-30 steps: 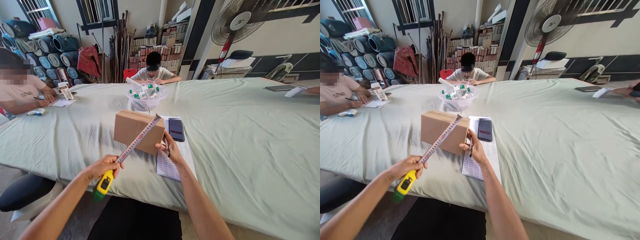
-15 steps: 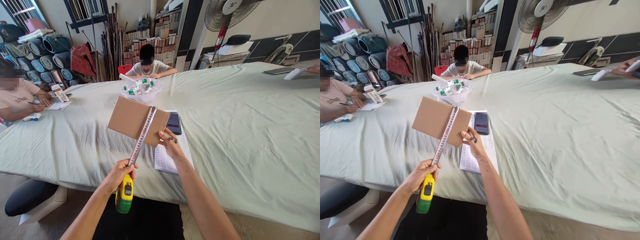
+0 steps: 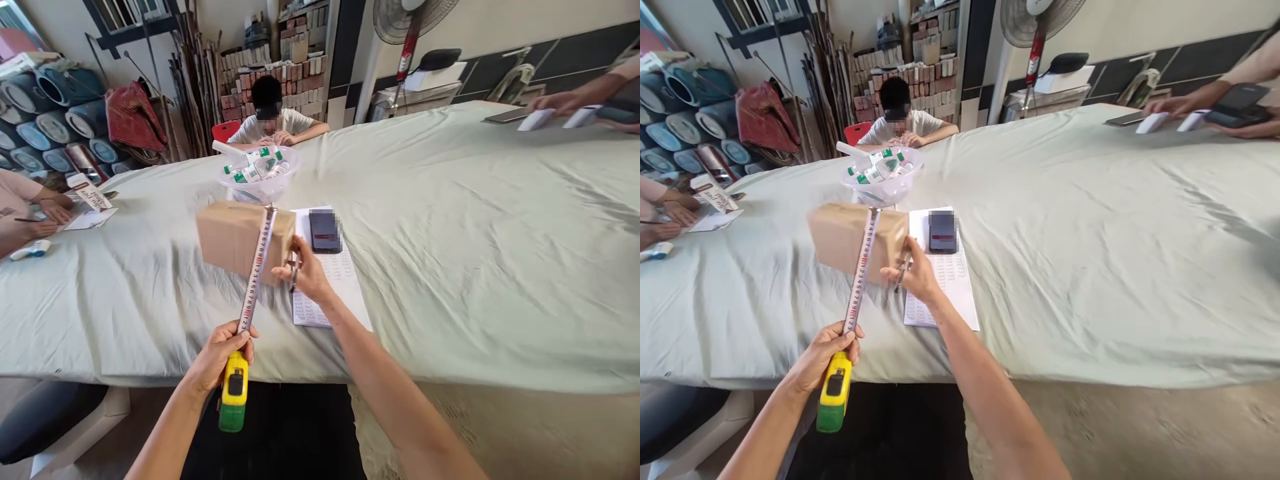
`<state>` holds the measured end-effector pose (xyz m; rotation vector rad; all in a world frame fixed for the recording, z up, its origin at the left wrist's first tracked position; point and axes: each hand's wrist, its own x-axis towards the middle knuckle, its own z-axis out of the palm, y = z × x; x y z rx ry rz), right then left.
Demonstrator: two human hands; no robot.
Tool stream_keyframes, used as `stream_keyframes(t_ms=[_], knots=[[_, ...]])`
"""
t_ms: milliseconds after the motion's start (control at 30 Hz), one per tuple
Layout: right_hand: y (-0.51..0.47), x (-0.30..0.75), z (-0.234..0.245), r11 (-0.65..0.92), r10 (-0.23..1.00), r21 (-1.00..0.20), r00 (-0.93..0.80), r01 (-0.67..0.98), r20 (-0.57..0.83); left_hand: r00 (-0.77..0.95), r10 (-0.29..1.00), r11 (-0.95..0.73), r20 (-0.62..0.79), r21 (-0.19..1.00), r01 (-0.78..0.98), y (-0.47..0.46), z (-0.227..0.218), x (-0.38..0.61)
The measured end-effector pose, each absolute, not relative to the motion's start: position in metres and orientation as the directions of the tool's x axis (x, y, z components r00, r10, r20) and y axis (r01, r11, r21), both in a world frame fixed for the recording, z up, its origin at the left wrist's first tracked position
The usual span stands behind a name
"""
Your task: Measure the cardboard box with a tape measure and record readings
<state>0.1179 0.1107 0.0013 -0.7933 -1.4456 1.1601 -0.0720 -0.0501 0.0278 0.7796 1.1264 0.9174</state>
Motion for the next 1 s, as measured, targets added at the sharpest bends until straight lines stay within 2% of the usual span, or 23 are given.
stream_keyframes(t_ms=[100, 167, 267, 400, 533, 800, 1000], knots=[[0.111, 0.117, -0.007, 0.396, 0.896, -0.912, -0.261, 0.106, 0.359, 0.186, 0.899, 0.434, -0.396, 0.862, -0.26, -0.05, 0.025, -0.072], [0.111, 0.122, -0.007, 0.432, 0.881, -0.885, -0.289, 0.171, 0.375, 0.213, 0.895, 0.442, -0.392, 0.846, -0.297, -0.045, 0.026, -0.068], [0.113, 0.134, -0.001, 0.407, 0.898, -0.905, -0.235, 0.126, 0.371, 0.273, 0.885, 0.456, -0.378, 0.821, -0.343, -0.032, 0.029, -0.054], [0.118, 0.158, 0.008, 0.307, 0.952, -0.951, -0.003, 0.032, 0.307, 0.393, 0.847, 0.504, -0.358, 0.775, -0.38, -0.007, 0.026, -0.034], [0.115, 0.189, 0.012, 0.201, 0.967, -0.976, 0.141, 0.085, 0.211, 0.448, 0.78, 0.613, -0.437, 0.679, -0.405, 0.007, 0.018, -0.021], [0.075, 0.231, 0.0, 0.131, 0.985, -0.95, 0.071, 0.285, 0.157, 0.526, 0.714, 0.684, -0.462, 0.622, -0.381, 0.009, 0.013, -0.022], [0.057, 0.222, -0.022, 0.159, 0.972, -0.885, 0.085, 0.438, 0.217, 0.571, 0.665, 0.737, -0.481, 0.548, -0.396, 0.012, 0.009, -0.026]])
